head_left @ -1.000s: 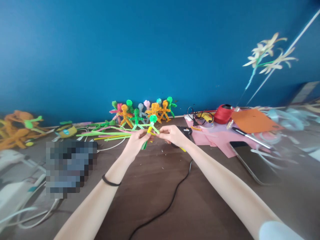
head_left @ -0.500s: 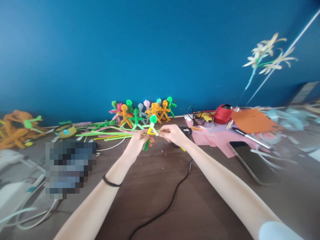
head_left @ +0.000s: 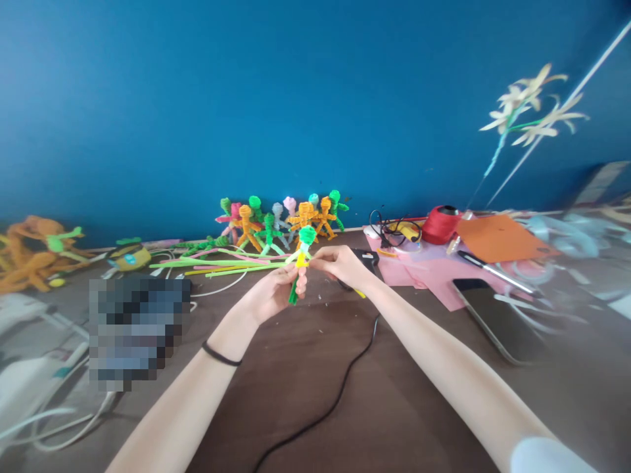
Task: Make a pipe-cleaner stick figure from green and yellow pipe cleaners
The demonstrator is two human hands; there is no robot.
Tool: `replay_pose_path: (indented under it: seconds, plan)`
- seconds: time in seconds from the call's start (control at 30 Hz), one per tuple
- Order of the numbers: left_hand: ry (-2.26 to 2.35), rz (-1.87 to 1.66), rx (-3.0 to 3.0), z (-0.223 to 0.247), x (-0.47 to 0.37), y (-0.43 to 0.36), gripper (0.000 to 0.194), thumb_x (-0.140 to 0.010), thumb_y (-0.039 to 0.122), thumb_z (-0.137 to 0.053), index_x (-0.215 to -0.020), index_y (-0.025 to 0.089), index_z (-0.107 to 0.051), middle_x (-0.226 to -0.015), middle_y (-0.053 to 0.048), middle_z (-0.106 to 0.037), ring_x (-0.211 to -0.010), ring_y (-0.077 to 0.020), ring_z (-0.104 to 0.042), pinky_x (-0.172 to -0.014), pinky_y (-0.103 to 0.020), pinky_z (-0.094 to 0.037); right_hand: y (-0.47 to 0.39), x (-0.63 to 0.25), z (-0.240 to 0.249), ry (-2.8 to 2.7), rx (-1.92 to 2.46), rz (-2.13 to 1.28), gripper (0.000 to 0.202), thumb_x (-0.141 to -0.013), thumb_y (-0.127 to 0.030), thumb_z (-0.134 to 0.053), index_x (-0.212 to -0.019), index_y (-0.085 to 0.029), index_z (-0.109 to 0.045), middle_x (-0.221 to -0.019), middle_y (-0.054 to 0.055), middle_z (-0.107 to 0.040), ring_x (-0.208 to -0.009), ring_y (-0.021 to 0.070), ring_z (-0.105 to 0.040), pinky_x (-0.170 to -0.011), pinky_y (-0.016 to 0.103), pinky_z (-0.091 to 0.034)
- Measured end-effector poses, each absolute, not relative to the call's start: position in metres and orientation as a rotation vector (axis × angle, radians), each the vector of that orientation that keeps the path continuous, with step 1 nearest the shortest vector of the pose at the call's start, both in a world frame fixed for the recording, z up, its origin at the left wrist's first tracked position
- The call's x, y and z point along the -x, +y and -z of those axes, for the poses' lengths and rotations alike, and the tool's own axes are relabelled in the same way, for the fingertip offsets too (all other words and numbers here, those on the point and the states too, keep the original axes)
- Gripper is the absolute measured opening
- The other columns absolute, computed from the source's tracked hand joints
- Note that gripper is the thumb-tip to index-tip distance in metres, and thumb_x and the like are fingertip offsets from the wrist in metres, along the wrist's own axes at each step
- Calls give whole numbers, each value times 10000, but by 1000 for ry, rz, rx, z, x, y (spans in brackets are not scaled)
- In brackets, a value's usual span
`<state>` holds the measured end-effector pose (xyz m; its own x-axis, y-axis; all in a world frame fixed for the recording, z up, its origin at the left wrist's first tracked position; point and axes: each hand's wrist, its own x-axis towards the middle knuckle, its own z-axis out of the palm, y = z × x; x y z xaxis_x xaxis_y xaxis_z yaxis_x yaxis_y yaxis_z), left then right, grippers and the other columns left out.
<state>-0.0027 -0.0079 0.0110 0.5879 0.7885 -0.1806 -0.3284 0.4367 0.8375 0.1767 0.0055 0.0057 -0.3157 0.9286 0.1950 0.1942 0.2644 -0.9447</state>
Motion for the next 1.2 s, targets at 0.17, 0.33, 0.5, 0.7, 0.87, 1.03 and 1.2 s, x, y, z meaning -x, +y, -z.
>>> replay_pose_path:
  seconds: [0.17, 0.33, 0.5, 0.7, 0.87, 1.03, 1.2]
  plan:
    - [690, -796, -961, -11, 1, -7, 112, -786, 192, -514, -707, 120, -548, -507, 37, -378, -447, -57, -343, -463, -195, -305, 5, -177, -7, -1707, 1063, -1110, 302, -709, -425, -616, -683, -124, -608, -423, -57, -418, -394, 54, -341, -429, 214, -240]
    - [1008, -959, -1219, -8, -6, -6, 98, -778, 162, -423, -830, 162, -506, -457, 72, -345, -431, -82, -280, -463, -215, -239, 3, -176, -8, -1710, 1086, -1096, 325, -707, -446, -616, -664, -124, -595, -428, -58, -411, -397, 46, -322, -433, 213, -228]
    - [1363, -1010, -1665, -5, -5, -7, 60, -781, 195, -475, -769, 186, -533, -529, 38, -483, -523, -129, -419, -547, -249, -291, 3, -174, -7, -1689, 1111, -1101, 336, -707, -458, -613, -684, -123, -600, -429, -57, -411, -403, 47, -331, -433, 209, -228]
    - [1409, -1162, -1738, -10, -4, -14, 233, -802, 140, -476, -579, 197, -512, -558, -1, -553, -549, -140, -454, -596, -250, -295, 8, -170, 1, -1631, 1061, -1189, 384, -702, -436, -640, -937, -150, -536, -440, -77, -446, -361, 51, -343, -392, 195, -248]
    - [1282, -1257, -1545, -11, -8, -14, 258, -800, 148, -500, -545, 182, -498, -519, 10, -500, -539, -120, -421, -556, -230, -294, 7, -169, 5, -1636, 1021, -1315, 443, -751, -412, -609, -1080, -165, -446, -443, -81, -463, -354, 59, -373, -377, 179, -267]
    - [977, -1235, -1178, -13, -12, -15, 225, -832, 168, -443, -613, 162, -491, -486, 41, -390, -470, -78, -336, -487, -197, -286, 9, -169, 6, -1652, 910, -1392, 382, -774, -407, -581, -1052, -161, -491, -436, -87, -420, -375, 59, -369, -394, 182, -283]
    - [724, -1031, -909, -15, -11, -14, 198, -841, 179, -444, -650, 144, -488, -481, 61, -315, -429, -50, -276, -448, -170, -290, 9, -171, 3, -1633, 869, -1296, 250, -755, -378, -587, -855, -154, -541, -431, -86, -380, -386, 56, -345, -398, 192, -264]
